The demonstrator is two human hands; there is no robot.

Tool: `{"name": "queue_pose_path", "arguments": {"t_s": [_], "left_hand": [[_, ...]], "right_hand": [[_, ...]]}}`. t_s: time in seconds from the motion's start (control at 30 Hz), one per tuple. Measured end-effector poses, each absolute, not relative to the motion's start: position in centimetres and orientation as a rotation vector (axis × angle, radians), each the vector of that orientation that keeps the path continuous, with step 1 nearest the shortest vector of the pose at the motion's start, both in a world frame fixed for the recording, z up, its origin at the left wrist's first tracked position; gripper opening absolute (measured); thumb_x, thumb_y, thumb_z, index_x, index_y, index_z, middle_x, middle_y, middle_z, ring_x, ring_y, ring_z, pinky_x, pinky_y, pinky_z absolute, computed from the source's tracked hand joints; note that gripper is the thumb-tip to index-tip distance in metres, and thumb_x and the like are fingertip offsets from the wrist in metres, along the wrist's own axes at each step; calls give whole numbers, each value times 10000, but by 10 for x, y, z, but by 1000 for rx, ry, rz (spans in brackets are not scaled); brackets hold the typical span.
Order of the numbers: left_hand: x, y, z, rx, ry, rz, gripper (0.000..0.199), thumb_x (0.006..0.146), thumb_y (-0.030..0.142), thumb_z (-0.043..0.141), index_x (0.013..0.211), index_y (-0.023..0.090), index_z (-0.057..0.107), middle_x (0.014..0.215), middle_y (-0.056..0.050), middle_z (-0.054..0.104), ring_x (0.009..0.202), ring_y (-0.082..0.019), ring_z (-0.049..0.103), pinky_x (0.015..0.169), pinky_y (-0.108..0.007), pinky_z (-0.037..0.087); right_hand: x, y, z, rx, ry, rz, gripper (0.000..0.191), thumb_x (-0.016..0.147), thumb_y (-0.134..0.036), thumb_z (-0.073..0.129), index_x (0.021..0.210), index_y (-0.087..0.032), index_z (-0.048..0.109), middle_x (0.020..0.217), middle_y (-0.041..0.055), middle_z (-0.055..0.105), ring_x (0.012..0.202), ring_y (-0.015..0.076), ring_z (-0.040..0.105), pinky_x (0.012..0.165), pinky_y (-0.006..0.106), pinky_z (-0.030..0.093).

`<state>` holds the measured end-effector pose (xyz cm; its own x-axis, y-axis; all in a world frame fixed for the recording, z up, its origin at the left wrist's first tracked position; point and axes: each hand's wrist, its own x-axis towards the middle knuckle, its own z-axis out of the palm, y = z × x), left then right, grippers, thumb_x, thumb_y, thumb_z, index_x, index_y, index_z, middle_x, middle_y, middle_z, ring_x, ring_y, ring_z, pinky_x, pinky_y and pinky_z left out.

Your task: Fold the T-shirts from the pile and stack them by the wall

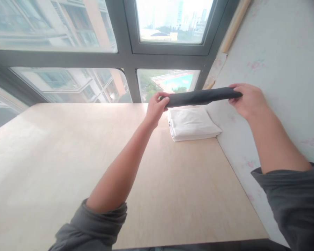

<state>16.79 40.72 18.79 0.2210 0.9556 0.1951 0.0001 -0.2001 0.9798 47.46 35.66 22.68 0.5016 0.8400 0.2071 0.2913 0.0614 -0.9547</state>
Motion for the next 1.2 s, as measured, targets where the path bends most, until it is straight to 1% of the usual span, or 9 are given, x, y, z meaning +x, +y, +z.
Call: {"name": "queue_pose_path", "arguments": {"t_s": [0.17, 0.27, 0.43, 0.63, 0.73, 0.87, 0.93, 1.03, 1.2], "left_hand": [[201, 396, 90, 1468, 1140, 792, 220, 789, 192, 569, 987, 147, 655, 844, -75, 663, 641, -141, 622, 638, -293, 491], [203, 389, 57, 1504, 1170, 734, 280, 796, 213, 558, 1048, 162, 669, 835, -62, 670, 651, -141, 600, 630, -283, 483], [201, 391, 62, 1626, 1172, 732, 319, 810, 250, 574, 1104, 194, 686, 966, -76, 699, 809, -181, 626, 763, -323, 491], [205, 375, 71, 1767, 1180, 693, 314, 843, 262, 554, 1120, 195, 685, 1024, -88, 714, 881, -213, 638, 800, -339, 484], [203, 368, 73, 1853, 1202, 638, 281, 871, 342, 564, 1084, 214, 695, 991, -80, 724, 861, -223, 645, 759, -333, 479], [201, 371, 82, 1961, 1336, 577, 339, 947, 425, 455, 952, 201, 710, 877, -108, 713, 836, -255, 648, 750, -360, 463], [203, 375, 86, 2011, 1414, 565, 362, 962, 415, 422, 959, 181, 699, 861, -130, 699, 842, -275, 646, 767, -387, 459], [207, 378, 85, 2092, 1468, 573, 357, 956, 429, 445, 1072, 172, 664, 968, -149, 684, 898, -291, 638, 777, -400, 462], [205, 375, 70, 2190, 1486, 574, 311, 951, 380, 480, 1154, 195, 625, 1114, -145, 627, 1041, -290, 593, 802, -384, 474]], "right_hand": [[487, 342, 143, -2187, -1228, 228, 254, 781, -226, 571, 967, -168, 735, 885, 119, 705, 802, 227, 615, 735, 346, 467], [487, 329, 102, -2308, -1374, 96, 274, 756, -217, 571, 955, -199, 758, 855, 101, 721, 789, 245, 635, 727, 346, 471], [496, 339, 91, -2452, -1497, -141, 355, 760, -139, 514, 1018, -168, 756, 1007, 144, 717, 915, 274, 646, 786, 362, 480], [502, 352, 107, -2540, -1759, -290, 379, 774, -68, 488, 1059, -114, 734, 999, 195, 674, 957, 291, 634, 822, 387, 474], [494, 342, 108, -2556, -1818, -298, 328, 812, -109, 503, 1047, -133, 731, 1030, 201, 674, 988, 320, 631, 839, 431, 486], [483, 347, 98, -2170, -1862, -200, 404, 923, -238, 429, 1265, -187, 637, 1231, 140, 659, 1101, 279, 622, 973, 434, 476], [484, 362, 87, -2041, -1935, -55, 460, 939, -286, 418, 1351, -155, 576, 1363, 134, 596, 1245, 264, 563, 1081, 413, 429], [494, 390, 63, -2050, -2014, 21, 574, 941, -352, 422, 1437, -69, 481, 1528, 172, 429, 1448, 289, 360, 1201, 443, 301], [513, 417, 32, -2148, -1977, 76, 581, 957, -392, 373, 1458, -114, 472, 1558, 145, 397, 1482, 295, 307, 1223, 484, 272]]}}
